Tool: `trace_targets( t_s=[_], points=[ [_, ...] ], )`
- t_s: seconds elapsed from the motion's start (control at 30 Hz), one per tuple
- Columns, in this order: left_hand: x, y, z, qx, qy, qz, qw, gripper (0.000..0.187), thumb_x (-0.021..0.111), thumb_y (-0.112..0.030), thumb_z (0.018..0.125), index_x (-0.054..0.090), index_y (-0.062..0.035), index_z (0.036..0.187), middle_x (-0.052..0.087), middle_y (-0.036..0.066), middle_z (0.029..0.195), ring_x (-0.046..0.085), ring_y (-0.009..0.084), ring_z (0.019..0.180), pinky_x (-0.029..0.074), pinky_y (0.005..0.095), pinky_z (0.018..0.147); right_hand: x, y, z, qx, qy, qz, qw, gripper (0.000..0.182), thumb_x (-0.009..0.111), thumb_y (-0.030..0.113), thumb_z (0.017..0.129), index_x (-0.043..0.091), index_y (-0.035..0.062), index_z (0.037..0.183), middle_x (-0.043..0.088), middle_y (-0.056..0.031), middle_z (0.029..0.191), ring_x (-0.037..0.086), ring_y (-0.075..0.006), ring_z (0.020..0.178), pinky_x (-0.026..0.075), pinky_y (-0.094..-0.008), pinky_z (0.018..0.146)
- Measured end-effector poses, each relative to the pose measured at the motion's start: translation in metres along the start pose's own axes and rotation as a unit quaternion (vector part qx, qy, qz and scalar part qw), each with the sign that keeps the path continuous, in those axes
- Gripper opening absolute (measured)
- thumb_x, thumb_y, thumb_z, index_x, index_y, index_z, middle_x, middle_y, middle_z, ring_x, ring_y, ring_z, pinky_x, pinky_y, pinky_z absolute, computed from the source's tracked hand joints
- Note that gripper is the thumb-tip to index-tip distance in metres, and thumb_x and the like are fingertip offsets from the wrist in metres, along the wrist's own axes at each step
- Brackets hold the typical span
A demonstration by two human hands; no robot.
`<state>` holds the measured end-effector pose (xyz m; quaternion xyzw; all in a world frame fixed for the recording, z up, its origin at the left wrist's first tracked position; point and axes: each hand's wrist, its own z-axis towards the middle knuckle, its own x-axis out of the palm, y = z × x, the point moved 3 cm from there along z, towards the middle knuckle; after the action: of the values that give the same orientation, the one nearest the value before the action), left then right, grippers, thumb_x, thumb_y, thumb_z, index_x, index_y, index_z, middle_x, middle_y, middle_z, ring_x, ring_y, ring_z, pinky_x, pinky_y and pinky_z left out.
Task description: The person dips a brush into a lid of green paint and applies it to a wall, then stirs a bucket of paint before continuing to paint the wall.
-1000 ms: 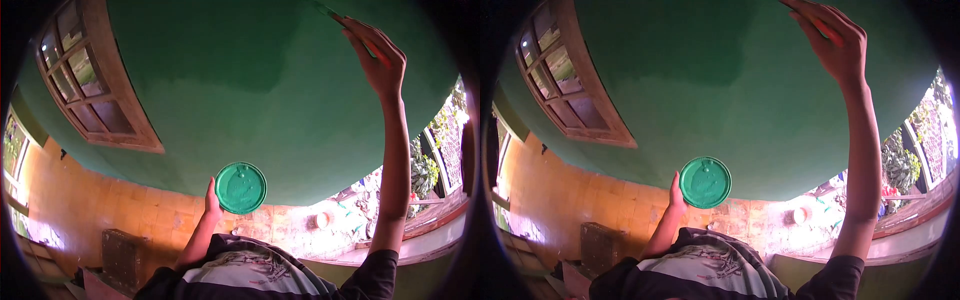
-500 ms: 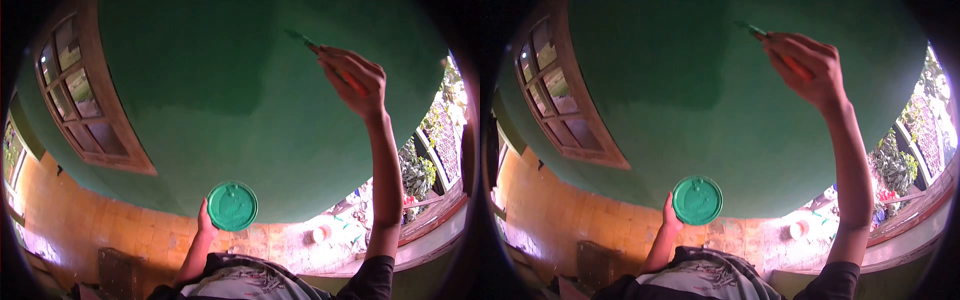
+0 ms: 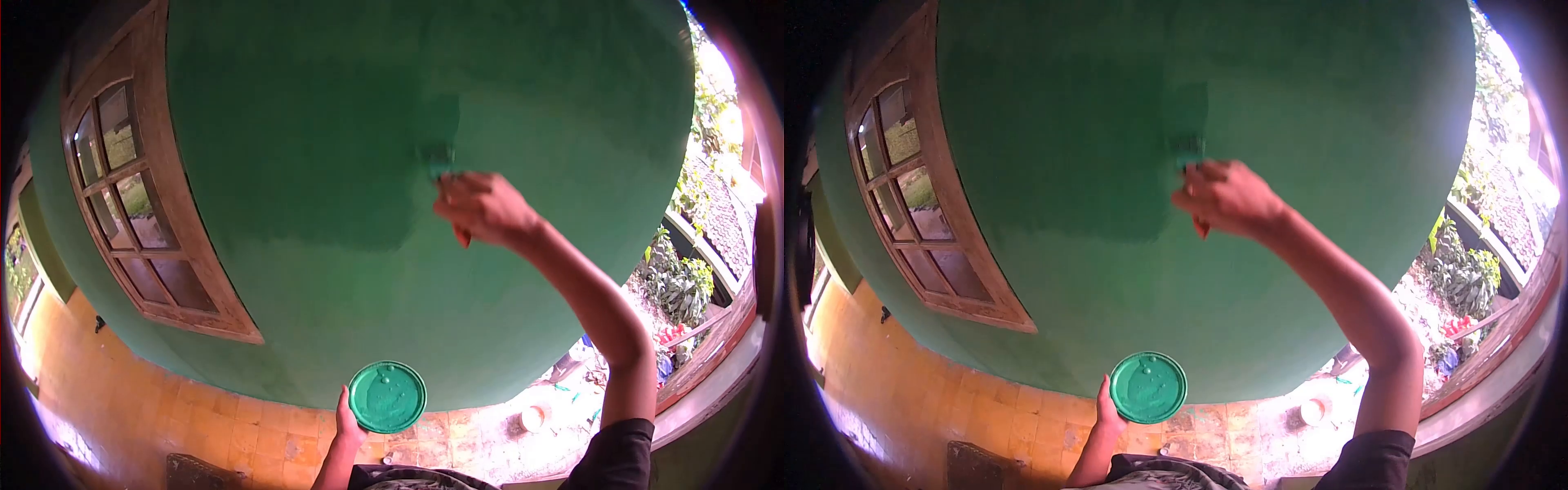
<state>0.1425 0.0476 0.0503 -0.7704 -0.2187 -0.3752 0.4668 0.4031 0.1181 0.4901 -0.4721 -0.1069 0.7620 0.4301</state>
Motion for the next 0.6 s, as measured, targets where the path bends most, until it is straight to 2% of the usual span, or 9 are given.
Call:
trace_targets(
  t_s=[0.1, 0.2, 0.23, 0.3, 0.37, 0.4, 0.47, 0.57, 0.6],
  points=[
    [0.004, -0.002, -0.011, -0.005, -0.003, 0.0, 1.0, 0.065, 0.036, -0.059, 0.105, 0.052, -0.0093, 0.144, 0.057, 0.013, 0.143, 0.056, 0.0301, 0.13, 0.045, 0.0485, 0.111, 0.028, 0.028, -0.023, 0.027, 0.039, 0.054, 0.997, 0.019, 0.067, 0.003, 0.069, 0.052, 0.0122, 0.078, 0.056, -0.0045, 0.076, 0.061, -0.0249, 0.071, 0.051, -0.0404, 0.054],
    [-0.001, -0.002, -0.011, -0.006, 0.01, -0.004, 1.0, 0.065, 0.036, -0.058, 0.105, 0.052, -0.0094, 0.144, 0.058, 0.012, 0.143, 0.056, 0.0293, 0.13, 0.044, 0.0476, 0.111, 0.035, 0.02, -0.028, 0.054, 0.046, 0.089, 0.994, 0.018, 0.064, 0.0, 0.069, 0.053, 0.011, 0.078, 0.054, -0.0057, 0.072, 0.061, -0.0258, 0.069, 0.05, -0.0414, 0.052],
    [-0.004, 0.0, -0.012, -0.01, 0.017, -0.007, 1.0, 0.064, 0.036, -0.058, 0.105, 0.052, -0.0093, 0.144, 0.058, 0.012, 0.143, 0.056, 0.029, 0.13, 0.044, 0.0471, 0.111, 0.022, 0.009, -0.021, 0.056, 0.047, 0.093, 0.993, 0.019, 0.061, -0.002, 0.069, 0.057, 0.0114, 0.082, 0.057, -0.0061, 0.073, 0.062, -0.0269, 0.068, 0.051, -0.0419, 0.051],
    [-0.004, -0.001, -0.012, -0.01, 0.02, -0.006, 1.0, 0.065, 0.037, -0.058, 0.105, 0.052, -0.0092, 0.144, 0.058, 0.012, 0.143, 0.056, 0.0287, 0.13, 0.044, 0.0468, 0.111, -0.002, -0.023, -0.005, 0.044, 0.015, 0.059, 0.997, 0.024, 0.062, -0.001, 0.072, 0.065, 0.0139, 0.09, 0.065, -0.0044, 0.08, 0.065, -0.0273, 0.071, 0.051, -0.0411, 0.052],
    [-0.002, -0.001, -0.011, -0.006, 0.024, -0.005, 1.0, 0.065, 0.037, -0.059, 0.105, 0.052, -0.0091, 0.144, 0.058, 0.012, 0.143, 0.056, 0.0285, 0.13, 0.044, 0.0465, 0.111, -0.036, -0.049, 0.018, 0.023, -0.063, -0.019, 0.998, 0.024, 0.062, -0.001, 0.072, 0.065, 0.0139, 0.091, 0.063, -0.0035, 0.078, 0.064, -0.026, 0.069, 0.052, -0.0399, 0.053],
    [-0.001, -0.001, -0.011, 0.001, 0.024, 0.002, 1.0, 0.065, 0.037, -0.059, 0.105, 0.052, -0.0091, 0.144, 0.058, 0.012, 0.143, 0.056, 0.0286, 0.13, 0.044, 0.0465, 0.111, -0.054, -0.054, 0.03, 0.022, -0.063, -0.019, 0.998, 0.024, 0.062, -0.001, 0.072, 0.065, 0.0139, 0.091, 0.063, -0.0035, 0.078, 0.064, -0.026, 0.069, 0.052, -0.0399, 0.053],
    [0.001, -0.002, -0.012, 0.008, 0.024, 0.008, 1.0, 0.065, 0.037, -0.059, 0.105, 0.052, -0.009, 0.144, 0.058, 0.012, 0.143, 0.056, 0.0287, 0.13, 0.044, 0.0464, 0.111, -0.08, -0.058, 0.05, 0.043, -0.059, -0.145, 0.987, 0.022, 0.065, 0.001, 0.071, 0.064, 0.0136, 0.088, 0.059, -0.0029, 0.073, 0.063, -0.0237, 0.07, 0.053, -0.039, 0.055],
    [0.003, 0.0, -0.014, -0.002, 0.004, -0.001, 1.0, 0.066, 0.036, -0.059, 0.105, 0.052, -0.009, 0.144, 0.058, 0.012, 0.143, 0.056, 0.0289, 0.13, 0.044, 0.0466, 0.111, -0.049, -0.041, 0.042, -0.033, -0.1, -0.108, 0.988, 0.018, 0.07, 0.006, 0.068, 0.06, 0.0134, 0.082, 0.056, -0.0023, 0.072, 0.062, -0.0217, 0.072, 0.053, -0.0384, 0.056],
    [0.004, -0.001, -0.014, -0.001, 0.002, 0.001, 1.0, 0.066, 0.036, -0.059, 0.105, 0.052, -0.009, 0.144, 0.058, 0.012, 0.143, 0.056, 0.029, 0.13, 0.045, 0.0467, 0.111, -0.026, -0.03, 0.03, -0.04, -0.054, -0.061, 0.996, 0.019, 0.071, 0.009, 0.067, 0.059, 0.0135, 0.081, 0.056, -0.0024, 0.073, 0.062, -0.0216, 0.073, 0.053, -0.0385, 0.057]
  ],
)
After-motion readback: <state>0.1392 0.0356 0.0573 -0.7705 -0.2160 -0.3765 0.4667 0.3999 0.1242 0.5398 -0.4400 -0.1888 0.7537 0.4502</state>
